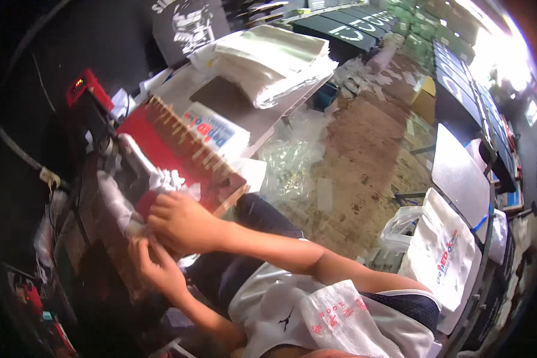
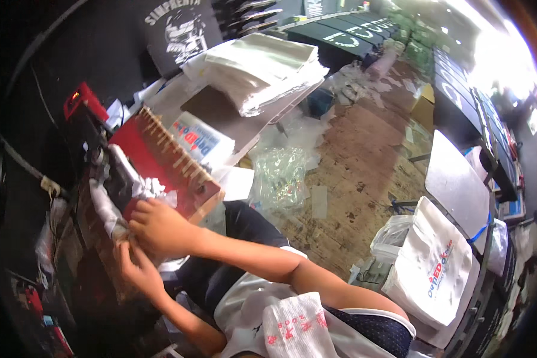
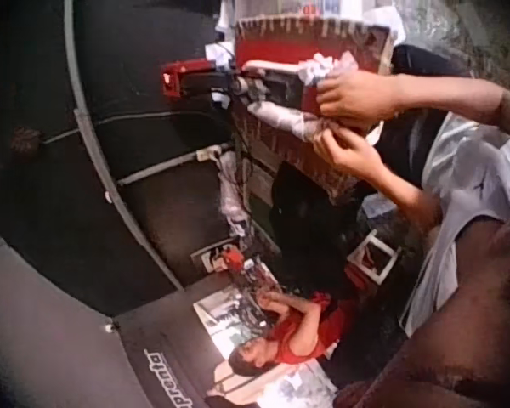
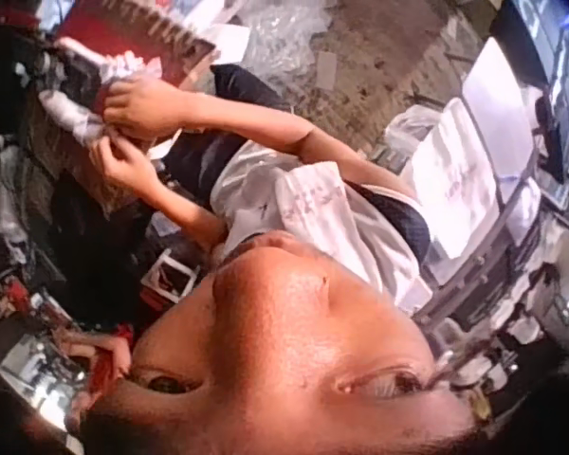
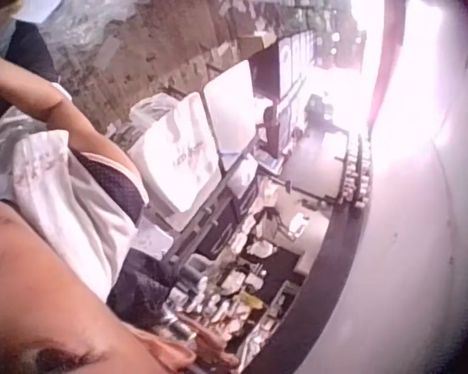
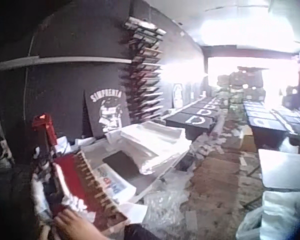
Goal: The person places white tote bags onto a screen printing press, applies a printed design using a manual screen press, and then removes and stacks the bags.
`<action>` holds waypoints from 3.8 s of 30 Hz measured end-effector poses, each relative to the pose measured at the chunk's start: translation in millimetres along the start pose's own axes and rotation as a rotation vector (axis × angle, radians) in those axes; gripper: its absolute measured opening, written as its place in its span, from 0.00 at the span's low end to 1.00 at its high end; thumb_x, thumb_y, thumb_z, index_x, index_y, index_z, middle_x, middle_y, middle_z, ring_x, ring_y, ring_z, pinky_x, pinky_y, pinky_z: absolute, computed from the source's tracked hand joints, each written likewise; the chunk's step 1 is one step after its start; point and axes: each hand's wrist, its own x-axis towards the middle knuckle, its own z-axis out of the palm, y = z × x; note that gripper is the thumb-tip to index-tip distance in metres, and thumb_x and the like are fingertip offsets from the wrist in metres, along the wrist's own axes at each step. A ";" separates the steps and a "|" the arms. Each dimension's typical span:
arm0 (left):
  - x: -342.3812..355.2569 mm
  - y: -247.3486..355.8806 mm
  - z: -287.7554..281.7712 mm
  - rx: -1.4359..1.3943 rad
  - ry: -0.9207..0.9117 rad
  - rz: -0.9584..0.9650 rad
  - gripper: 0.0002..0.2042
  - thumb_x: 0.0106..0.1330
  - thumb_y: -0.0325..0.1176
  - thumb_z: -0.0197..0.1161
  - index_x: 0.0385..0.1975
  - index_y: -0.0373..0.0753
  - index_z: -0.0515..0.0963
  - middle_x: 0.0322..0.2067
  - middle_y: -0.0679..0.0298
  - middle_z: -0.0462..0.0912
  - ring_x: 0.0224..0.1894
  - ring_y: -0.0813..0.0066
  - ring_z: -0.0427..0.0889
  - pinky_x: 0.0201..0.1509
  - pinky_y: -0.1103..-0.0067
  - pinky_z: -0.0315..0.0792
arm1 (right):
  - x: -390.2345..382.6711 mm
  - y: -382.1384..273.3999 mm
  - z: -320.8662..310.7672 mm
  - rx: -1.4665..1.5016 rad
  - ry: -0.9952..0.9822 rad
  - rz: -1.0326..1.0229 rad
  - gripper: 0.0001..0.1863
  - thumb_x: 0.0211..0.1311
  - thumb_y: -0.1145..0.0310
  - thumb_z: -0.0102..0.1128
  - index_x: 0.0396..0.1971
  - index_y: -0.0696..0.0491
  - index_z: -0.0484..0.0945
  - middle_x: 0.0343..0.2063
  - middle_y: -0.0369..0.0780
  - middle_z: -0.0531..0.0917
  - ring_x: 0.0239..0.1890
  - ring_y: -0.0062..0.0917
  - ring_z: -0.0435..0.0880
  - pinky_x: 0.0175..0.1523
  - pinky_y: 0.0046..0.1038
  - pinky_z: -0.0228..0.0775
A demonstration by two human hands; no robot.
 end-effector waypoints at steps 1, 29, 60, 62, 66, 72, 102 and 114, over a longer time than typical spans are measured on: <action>-0.6 0.0 -4.2 -0.017 -0.012 0.004 0.08 0.79 0.27 0.62 0.41 0.25 0.80 0.45 0.43 0.85 0.55 0.41 0.83 0.70 0.55 0.73 | -0.7 -3.9 1.9 0.020 0.023 -0.006 0.12 0.56 0.60 0.70 0.31 0.50 0.76 0.34 0.37 0.78 0.42 0.35 0.76 0.48 0.38 0.69; -6.6 -4.6 -3.2 0.041 -0.017 -0.073 0.10 0.78 0.27 0.62 0.49 0.25 0.82 0.55 0.41 0.85 0.61 0.41 0.81 0.70 0.58 0.72 | 9.1 -3.0 -3.1 -0.014 -0.104 -0.005 0.11 0.56 0.63 0.70 0.32 0.51 0.79 0.33 0.38 0.79 0.44 0.35 0.78 0.51 0.38 0.69; 5.7 7.2 -6.9 -0.131 0.046 0.023 0.03 0.70 0.24 0.67 0.37 0.33 0.80 0.40 0.54 0.83 0.51 0.48 0.82 0.61 0.58 0.74 | 14.7 -11.0 -9.9 -0.054 -0.215 0.038 0.09 0.60 0.66 0.68 0.35 0.53 0.77 0.35 0.41 0.80 0.45 0.41 0.78 0.51 0.42 0.69; 5.5 7.3 -7.3 -0.145 0.033 0.012 0.03 0.70 0.24 0.67 0.37 0.32 0.80 0.40 0.53 0.83 0.51 0.48 0.83 0.61 0.58 0.74 | 14.4 -11.3 -10.0 -0.065 -0.214 0.038 0.09 0.60 0.66 0.68 0.35 0.53 0.77 0.35 0.41 0.80 0.44 0.41 0.78 0.51 0.42 0.69; 4.0 5.3 -7.4 -0.131 0.018 0.015 0.02 0.71 0.22 0.65 0.40 0.33 0.81 0.46 0.53 0.86 0.55 0.50 0.83 0.63 0.61 0.74 | 14.5 -10.8 -10.2 -0.055 -0.221 0.047 0.09 0.60 0.66 0.67 0.35 0.53 0.77 0.35 0.41 0.80 0.44 0.41 0.77 0.51 0.42 0.69; 4.9 7.6 -10.6 -0.132 0.002 0.005 0.03 0.71 0.22 0.65 0.41 0.33 0.81 0.47 0.52 0.86 0.56 0.50 0.83 0.64 0.61 0.73 | 14.3 -12.3 -9.4 -0.055 -0.216 0.038 0.09 0.60 0.67 0.67 0.35 0.53 0.77 0.35 0.41 0.79 0.43 0.41 0.77 0.51 0.42 0.69; 110.0 44.3 -70.8 0.438 -0.403 0.478 0.07 0.53 0.27 0.75 0.29 0.32 0.87 0.31 0.50 0.89 0.42 0.52 0.89 0.59 0.61 0.75 | 93.0 -0.9 -78.0 -0.332 -0.457 -0.353 0.11 0.56 0.69 0.68 0.39 0.54 0.86 0.40 0.43 0.89 0.46 0.41 0.89 0.51 0.40 0.85; -7.8 77.7 -118.1 -0.224 -0.716 0.200 0.19 0.63 0.37 0.79 0.50 0.35 0.84 0.54 0.51 0.84 0.59 0.49 0.84 0.62 0.62 0.82 | 28.7 -62.2 -106.7 0.353 -0.346 -0.223 0.17 0.52 0.71 0.76 0.43 0.55 0.84 0.37 0.40 0.84 0.39 0.39 0.84 0.45 0.40 0.77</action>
